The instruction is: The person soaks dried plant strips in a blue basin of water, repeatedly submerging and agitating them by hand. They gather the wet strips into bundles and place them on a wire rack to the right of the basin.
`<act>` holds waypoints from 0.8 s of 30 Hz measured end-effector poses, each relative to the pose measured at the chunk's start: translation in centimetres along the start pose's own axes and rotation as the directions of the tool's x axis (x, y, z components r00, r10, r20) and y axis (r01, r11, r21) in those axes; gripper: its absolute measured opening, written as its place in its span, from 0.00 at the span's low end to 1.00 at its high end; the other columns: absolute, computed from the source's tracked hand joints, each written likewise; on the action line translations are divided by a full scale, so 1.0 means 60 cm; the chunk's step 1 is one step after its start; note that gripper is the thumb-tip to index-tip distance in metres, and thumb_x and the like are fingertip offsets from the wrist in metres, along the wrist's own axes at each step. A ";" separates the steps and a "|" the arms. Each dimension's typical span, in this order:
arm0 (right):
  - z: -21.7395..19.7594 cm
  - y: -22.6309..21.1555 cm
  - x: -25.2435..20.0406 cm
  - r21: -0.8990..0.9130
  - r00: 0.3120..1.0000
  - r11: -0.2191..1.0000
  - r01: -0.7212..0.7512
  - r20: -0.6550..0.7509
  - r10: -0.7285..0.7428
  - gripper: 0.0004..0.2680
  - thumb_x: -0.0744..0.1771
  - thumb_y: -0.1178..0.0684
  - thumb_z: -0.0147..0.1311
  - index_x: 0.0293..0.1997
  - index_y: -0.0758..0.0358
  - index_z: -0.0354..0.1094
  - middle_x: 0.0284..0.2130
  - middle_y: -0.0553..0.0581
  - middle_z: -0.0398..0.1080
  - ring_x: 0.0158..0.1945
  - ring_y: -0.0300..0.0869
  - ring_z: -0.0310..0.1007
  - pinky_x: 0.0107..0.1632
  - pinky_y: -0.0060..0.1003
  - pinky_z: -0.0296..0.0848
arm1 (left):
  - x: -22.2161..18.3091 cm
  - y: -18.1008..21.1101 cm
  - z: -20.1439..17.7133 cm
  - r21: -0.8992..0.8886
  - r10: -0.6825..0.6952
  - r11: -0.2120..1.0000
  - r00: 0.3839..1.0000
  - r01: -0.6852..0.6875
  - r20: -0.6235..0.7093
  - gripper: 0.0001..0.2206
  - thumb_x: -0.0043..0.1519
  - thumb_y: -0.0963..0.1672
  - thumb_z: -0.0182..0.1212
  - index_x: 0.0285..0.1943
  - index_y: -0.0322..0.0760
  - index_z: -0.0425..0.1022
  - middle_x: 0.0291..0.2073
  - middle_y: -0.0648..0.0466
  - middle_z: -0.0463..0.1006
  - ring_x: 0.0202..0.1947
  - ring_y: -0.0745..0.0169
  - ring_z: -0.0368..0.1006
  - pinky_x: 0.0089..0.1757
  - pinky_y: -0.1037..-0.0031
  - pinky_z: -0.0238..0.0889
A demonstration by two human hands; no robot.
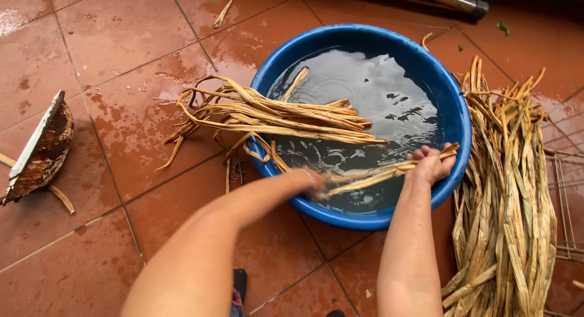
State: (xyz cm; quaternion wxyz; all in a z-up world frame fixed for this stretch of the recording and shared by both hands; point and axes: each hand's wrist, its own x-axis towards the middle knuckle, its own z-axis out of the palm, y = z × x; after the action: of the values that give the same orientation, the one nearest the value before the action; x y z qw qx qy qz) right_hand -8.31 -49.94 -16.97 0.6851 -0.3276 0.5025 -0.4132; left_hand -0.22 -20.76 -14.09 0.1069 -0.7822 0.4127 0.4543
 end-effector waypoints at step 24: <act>0.006 0.048 -0.047 -0.420 0.871 0.860 -0.289 0.258 0.418 0.10 0.66 0.49 0.63 0.34 0.59 0.65 0.20 0.53 0.63 0.15 0.34 0.51 0.18 0.32 0.49 | -0.009 -0.087 -0.068 0.348 0.316 0.938 0.419 0.001 -0.852 0.03 0.55 0.40 0.58 0.34 0.35 0.78 0.38 0.48 0.73 0.46 0.50 0.68 0.45 0.61 0.62</act>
State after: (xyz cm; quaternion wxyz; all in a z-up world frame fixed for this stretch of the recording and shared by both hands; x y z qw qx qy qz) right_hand -7.71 -46.13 -18.16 0.7524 -0.4170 0.4970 -0.1135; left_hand 6.03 -19.36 -12.45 -0.0569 -0.8344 0.5408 -0.0900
